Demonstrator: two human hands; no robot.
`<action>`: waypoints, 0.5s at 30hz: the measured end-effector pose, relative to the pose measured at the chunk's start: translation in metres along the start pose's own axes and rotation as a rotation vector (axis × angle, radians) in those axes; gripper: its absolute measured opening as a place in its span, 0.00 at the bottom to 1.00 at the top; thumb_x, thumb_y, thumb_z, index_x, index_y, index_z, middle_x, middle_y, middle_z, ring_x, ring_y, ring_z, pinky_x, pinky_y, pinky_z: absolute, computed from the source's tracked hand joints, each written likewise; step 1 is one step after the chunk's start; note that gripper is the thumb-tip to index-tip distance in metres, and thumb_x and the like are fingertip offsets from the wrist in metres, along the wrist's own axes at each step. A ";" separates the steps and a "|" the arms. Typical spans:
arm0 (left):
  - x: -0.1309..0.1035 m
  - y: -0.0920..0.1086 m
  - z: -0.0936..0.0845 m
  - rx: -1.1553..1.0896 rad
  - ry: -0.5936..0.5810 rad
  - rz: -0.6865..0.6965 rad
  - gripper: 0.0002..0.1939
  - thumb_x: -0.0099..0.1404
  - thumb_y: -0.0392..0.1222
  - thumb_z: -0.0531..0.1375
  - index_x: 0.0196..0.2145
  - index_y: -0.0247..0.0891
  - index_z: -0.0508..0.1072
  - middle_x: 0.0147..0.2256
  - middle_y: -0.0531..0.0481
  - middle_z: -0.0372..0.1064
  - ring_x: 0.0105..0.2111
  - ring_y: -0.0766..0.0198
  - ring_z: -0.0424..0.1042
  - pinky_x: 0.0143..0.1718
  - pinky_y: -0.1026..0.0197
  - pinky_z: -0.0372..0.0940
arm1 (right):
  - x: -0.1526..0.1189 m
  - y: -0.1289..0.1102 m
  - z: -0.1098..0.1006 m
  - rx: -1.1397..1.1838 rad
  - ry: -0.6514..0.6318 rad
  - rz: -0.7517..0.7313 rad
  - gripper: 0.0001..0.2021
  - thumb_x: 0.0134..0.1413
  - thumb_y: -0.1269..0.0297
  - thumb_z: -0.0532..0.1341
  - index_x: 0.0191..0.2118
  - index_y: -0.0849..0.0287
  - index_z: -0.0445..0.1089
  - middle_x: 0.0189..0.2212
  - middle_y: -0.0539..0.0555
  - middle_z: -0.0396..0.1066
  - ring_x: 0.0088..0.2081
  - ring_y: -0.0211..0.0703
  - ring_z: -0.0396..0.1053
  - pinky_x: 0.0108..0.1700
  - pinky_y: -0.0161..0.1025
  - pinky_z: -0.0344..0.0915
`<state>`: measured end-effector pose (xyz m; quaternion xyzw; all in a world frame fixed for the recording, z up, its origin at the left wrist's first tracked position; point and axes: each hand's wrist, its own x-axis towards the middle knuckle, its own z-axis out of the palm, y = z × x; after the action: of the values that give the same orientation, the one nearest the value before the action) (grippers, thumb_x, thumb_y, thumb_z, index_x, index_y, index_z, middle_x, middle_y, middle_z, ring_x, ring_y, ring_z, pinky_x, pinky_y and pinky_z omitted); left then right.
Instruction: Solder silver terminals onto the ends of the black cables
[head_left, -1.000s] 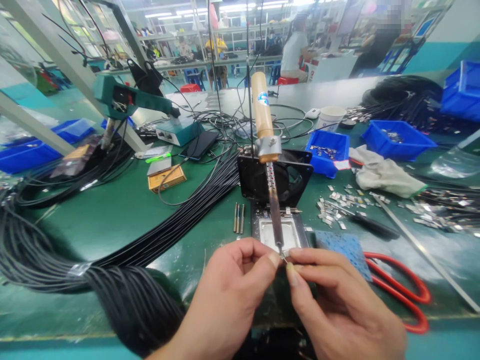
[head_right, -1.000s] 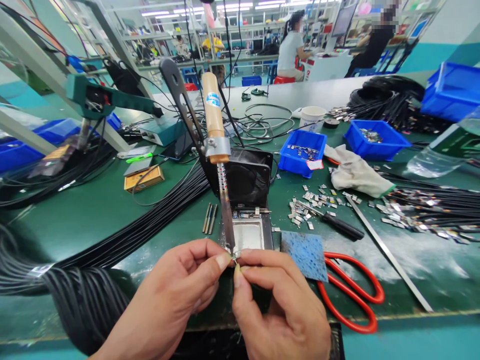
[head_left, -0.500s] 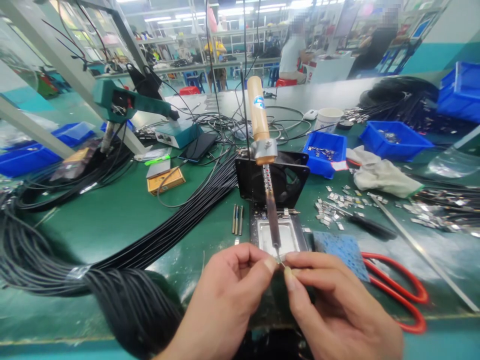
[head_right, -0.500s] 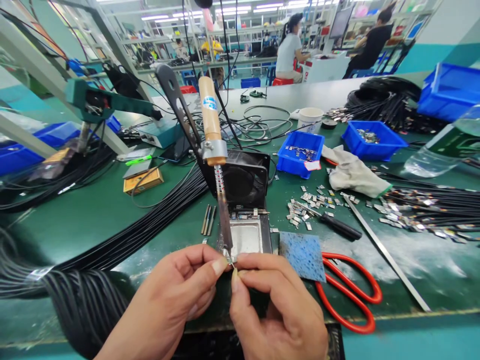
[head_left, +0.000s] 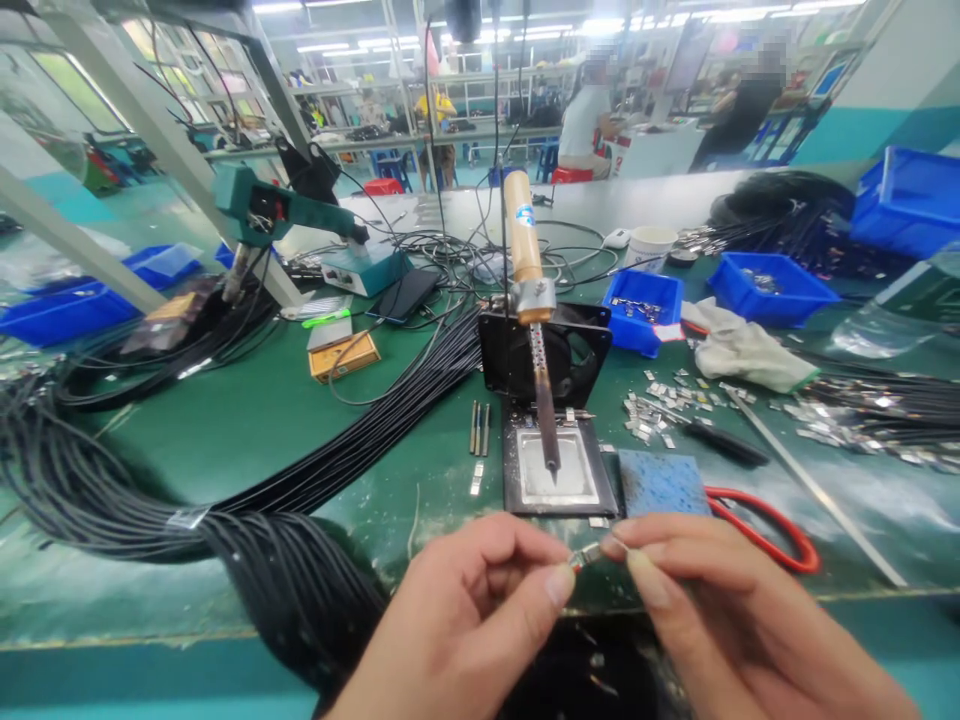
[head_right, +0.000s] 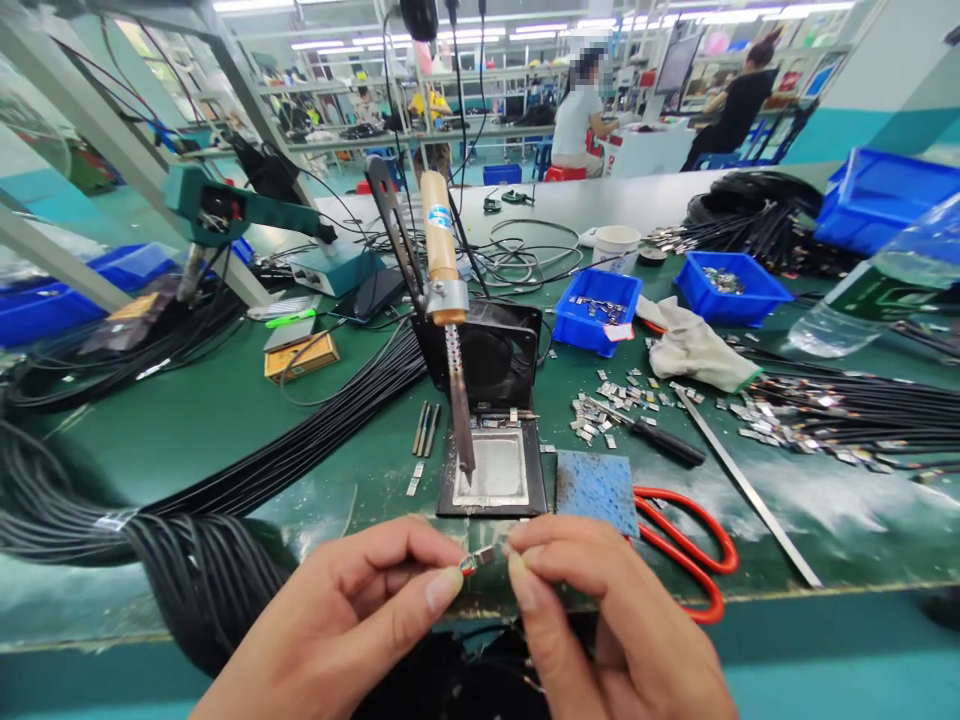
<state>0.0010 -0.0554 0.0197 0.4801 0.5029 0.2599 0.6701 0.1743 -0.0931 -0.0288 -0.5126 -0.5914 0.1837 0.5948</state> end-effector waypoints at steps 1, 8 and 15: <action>-0.002 0.000 0.000 0.033 0.002 -0.001 0.12 0.68 0.48 0.63 0.39 0.36 0.77 0.32 0.49 0.74 0.33 0.61 0.68 0.36 0.62 0.62 | 0.003 -0.001 -0.007 -0.042 -0.036 -0.029 0.06 0.60 0.75 0.62 0.38 0.56 0.72 0.35 0.51 0.76 0.34 0.37 0.76 0.37 0.29 0.74; -0.019 0.005 0.004 0.179 -0.063 0.006 0.14 0.67 0.49 0.61 0.38 0.34 0.77 0.30 0.50 0.71 0.31 0.61 0.65 0.33 0.61 0.60 | 0.014 0.002 -0.052 -0.536 -0.454 -0.535 0.10 0.65 0.65 0.62 0.51 0.53 0.72 0.37 0.49 0.82 0.36 0.42 0.80 0.39 0.35 0.75; -0.032 0.006 0.012 0.190 -0.067 -0.012 0.11 0.67 0.47 0.60 0.35 0.36 0.74 0.27 0.55 0.64 0.28 0.65 0.60 0.29 0.65 0.56 | 0.025 -0.025 -0.047 -0.496 -0.542 -0.675 0.13 0.73 0.69 0.49 0.45 0.58 0.72 0.27 0.53 0.78 0.24 0.41 0.76 0.22 0.38 0.66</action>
<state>0.0011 -0.0842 0.0394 0.5468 0.5055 0.1910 0.6395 0.2120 -0.1016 0.0153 -0.3523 -0.8835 -0.0386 0.3061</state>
